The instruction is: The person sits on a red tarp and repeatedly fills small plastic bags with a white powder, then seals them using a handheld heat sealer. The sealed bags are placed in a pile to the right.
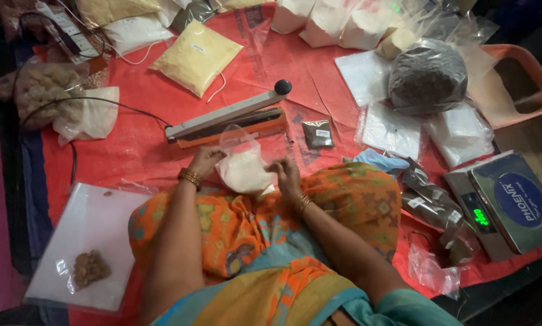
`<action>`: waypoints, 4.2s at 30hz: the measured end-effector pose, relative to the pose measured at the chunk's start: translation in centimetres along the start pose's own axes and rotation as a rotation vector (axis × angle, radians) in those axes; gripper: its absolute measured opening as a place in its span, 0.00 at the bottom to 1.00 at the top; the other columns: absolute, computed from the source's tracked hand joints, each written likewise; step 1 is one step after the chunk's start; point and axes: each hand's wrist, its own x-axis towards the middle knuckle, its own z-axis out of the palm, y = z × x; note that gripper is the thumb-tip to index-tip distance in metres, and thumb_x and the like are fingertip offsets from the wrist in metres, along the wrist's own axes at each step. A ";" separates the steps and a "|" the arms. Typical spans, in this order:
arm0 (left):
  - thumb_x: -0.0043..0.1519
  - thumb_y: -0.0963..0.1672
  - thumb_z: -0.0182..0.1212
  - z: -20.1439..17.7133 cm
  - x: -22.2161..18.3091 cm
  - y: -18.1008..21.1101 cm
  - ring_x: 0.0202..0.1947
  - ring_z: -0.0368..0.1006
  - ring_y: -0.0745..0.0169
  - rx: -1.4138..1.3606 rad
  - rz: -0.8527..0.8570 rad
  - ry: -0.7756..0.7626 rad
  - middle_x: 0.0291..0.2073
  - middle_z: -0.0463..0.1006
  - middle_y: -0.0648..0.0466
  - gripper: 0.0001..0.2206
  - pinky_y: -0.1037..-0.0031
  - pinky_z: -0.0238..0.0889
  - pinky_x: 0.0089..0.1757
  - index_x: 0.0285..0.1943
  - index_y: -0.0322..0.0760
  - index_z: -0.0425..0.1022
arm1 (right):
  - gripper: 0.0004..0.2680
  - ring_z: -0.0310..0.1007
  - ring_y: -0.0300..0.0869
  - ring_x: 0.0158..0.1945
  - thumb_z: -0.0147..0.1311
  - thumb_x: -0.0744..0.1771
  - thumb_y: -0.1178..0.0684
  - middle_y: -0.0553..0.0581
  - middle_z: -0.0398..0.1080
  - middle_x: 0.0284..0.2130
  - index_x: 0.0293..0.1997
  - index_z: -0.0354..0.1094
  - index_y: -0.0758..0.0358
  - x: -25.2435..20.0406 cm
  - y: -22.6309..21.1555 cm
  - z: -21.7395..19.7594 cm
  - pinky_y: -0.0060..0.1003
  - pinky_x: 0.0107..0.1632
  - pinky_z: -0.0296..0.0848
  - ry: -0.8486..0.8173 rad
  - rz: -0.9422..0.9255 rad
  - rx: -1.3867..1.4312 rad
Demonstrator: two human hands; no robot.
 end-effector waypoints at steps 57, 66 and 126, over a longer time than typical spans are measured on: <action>0.67 0.46 0.55 4.1 -0.8 3.9 0.15 0.76 0.56 -0.177 -0.597 0.544 0.18 0.78 0.45 0.13 0.66 0.66 0.19 0.39 0.30 0.79 | 0.05 0.70 0.32 0.25 0.61 0.66 0.57 0.50 0.75 0.24 0.36 0.77 0.69 13.1 8.5 -4.1 0.29 0.30 0.68 0.252 0.290 -0.180; 0.67 0.45 0.54 3.5 0.6 1.7 0.15 0.78 0.60 -0.028 -0.553 0.551 0.13 0.77 0.47 0.18 0.69 0.71 0.23 0.26 0.30 0.78 | 0.06 0.67 0.33 0.25 0.58 0.68 0.57 0.50 0.74 0.24 0.35 0.76 0.68 13.6 7.5 -3.1 0.28 0.30 0.65 0.343 0.273 -0.182; 0.59 0.47 0.60 1.9 2.7 0.3 0.36 0.77 0.32 0.323 -0.611 0.742 0.31 0.79 0.35 0.11 0.51 0.70 0.39 0.33 0.34 0.81 | 0.13 0.71 0.48 0.62 0.44 0.77 0.49 0.55 0.74 0.53 0.73 0.62 0.46 27.4 -6.4 -0.2 0.45 0.64 0.64 -0.239 -0.015 -1.414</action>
